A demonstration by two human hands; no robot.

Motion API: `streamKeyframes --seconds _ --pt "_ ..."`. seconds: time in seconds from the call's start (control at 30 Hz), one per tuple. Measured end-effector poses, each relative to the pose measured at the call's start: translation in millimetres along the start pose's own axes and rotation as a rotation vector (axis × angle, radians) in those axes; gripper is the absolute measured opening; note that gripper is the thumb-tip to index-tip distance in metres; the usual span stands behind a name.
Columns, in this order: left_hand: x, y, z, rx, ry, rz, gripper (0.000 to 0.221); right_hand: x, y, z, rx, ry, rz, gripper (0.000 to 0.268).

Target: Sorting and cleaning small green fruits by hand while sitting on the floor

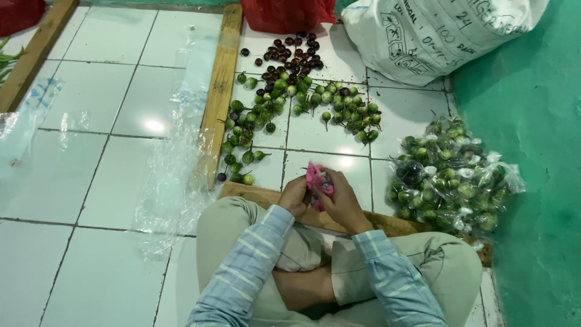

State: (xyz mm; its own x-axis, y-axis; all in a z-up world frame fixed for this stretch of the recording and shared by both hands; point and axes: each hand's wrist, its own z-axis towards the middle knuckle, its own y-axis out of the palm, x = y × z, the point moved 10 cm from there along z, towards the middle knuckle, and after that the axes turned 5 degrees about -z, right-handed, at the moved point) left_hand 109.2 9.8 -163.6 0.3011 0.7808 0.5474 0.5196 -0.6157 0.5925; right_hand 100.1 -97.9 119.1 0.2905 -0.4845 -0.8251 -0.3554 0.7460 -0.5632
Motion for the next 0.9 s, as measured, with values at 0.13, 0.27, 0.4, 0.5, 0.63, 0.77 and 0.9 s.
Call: streamKeyframes --seconds 0.13,0.27,0.4,0.5,0.63,0.77,0.9 --pt "-10 -14 14 -0.017 -0.013 0.008 0.012 18 9 -2 0.02 -0.039 -0.141 0.042" --pt "6 4 -7 -0.017 -0.03 0.007 0.013 3 0 -1 0.051 -0.07 -0.123 0.029" --pt "11 9 -20 0.019 -0.039 -0.031 0.011 17 -5 -5 0.12 -0.05 -0.045 0.021" --pt "32 29 -48 -0.03 -0.033 0.02 0.016 22 -8 -6 0.156 -0.052 -0.051 0.019" --pt "11 -4 -15 0.019 0.011 0.011 0.017 7 -7 -18 0.144 -0.009 0.083 0.022" --pt "-7 -37 14 0.05 0.145 0.233 0.023 16 14 -33 -0.031 0.214 0.133 0.049" --pt "27 -8 -45 0.047 0.239 0.582 0.034 50 26 -42 0.041 0.282 0.132 0.046"
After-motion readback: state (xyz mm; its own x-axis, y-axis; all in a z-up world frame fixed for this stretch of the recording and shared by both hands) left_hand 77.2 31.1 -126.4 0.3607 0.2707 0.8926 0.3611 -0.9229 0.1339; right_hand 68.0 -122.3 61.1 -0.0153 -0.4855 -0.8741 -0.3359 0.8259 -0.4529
